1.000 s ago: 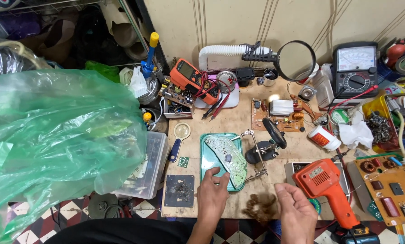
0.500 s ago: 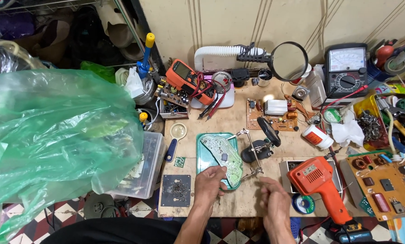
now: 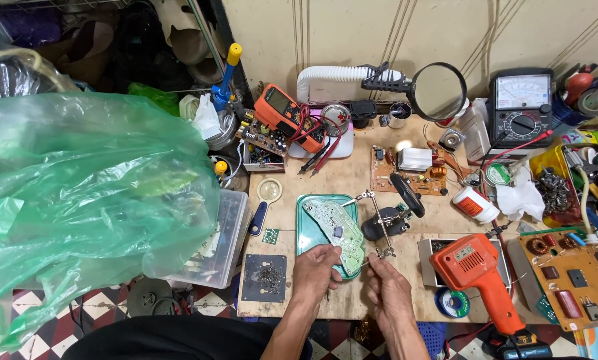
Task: Soldering electronic components onto a circuit board.
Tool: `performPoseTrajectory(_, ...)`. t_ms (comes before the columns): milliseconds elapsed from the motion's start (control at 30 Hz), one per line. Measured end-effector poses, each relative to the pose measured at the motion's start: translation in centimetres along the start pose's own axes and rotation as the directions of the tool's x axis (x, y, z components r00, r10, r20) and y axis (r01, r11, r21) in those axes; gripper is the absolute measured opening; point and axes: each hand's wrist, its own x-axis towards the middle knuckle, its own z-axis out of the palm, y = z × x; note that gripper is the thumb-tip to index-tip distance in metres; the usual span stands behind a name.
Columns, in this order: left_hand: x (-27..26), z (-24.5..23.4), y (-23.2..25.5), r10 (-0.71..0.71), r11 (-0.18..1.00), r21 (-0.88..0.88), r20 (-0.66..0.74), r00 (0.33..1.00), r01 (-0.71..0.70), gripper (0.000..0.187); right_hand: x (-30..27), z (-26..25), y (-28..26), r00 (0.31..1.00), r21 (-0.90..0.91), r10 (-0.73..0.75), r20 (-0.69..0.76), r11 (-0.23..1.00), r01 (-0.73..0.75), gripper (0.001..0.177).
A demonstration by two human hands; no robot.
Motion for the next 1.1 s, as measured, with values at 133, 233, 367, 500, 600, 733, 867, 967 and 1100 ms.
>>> performPoseTrajectory(133,0.8,-0.4,-0.5,-0.010,1.000,-0.026,0.017,1.000,0.011,0.046,0.0,0.4,-0.1,1.000,0.050,0.001,-0.023,0.999,0.000,0.007)
performPoseTrajectory(233,-0.3,-0.8,0.4,-0.026,0.999,-0.047,-0.015,1.000,0.025,0.047,-0.5,0.9,-0.3,0.992,-0.031,-0.055,-0.112,0.998,0.052,0.009)
performPoseTrajectory(367,-3.0,-1.9,2.5,-0.029,0.992,0.120,-0.086,0.996,0.040,0.026,-0.6,-0.4,-0.4,0.993,-0.105,-0.056,-0.108,0.993,0.045,0.014)
performPoseTrajectory(500,-3.9,-2.0,2.7,0.047,0.984,0.178,-0.157,0.986,-0.018,0.018,-1.2,-0.8,-1.1,0.995,-0.153,-0.052,-0.084,0.988,0.039,0.012)
performPoseTrajectory(600,-2.4,-2.3,1.4,0.024,0.990,0.139,-0.148,0.989,-0.003,0.022,-2.8,0.9,-2.1,0.956,-0.300,-0.085,-0.280,0.954,-0.003,0.023)
performPoseTrajectory(733,-2.7,-2.6,1.5,0.037,0.992,0.124,-0.164,0.986,-0.016,0.029,-10.1,6.7,-6.2,0.882,-0.506,-0.190,-0.432,0.860,-0.062,0.047)
performPoseTrajectory(867,-3.0,-2.6,1.8,0.045,0.993,0.117,-0.143,0.989,-0.028,0.030,-11.3,10.3,-6.1,0.889,-0.479,-0.278,-0.364,0.874,0.077,0.038)
performPoseTrajectory(967,-3.3,-2.6,2.1,0.026,0.994,0.111,-0.131,0.991,-0.011,0.034,-10.8,14.5,-6.6,0.930,-0.525,-0.186,-0.318,0.851,-0.009,0.047)
performPoseTrajectory(1100,-3.2,-2.8,2.3,0.024,0.998,0.065,-0.107,0.994,-0.018,0.040,-3.1,13.7,-5.1,0.965,-0.423,-0.140,-0.222,0.906,0.034,0.033)
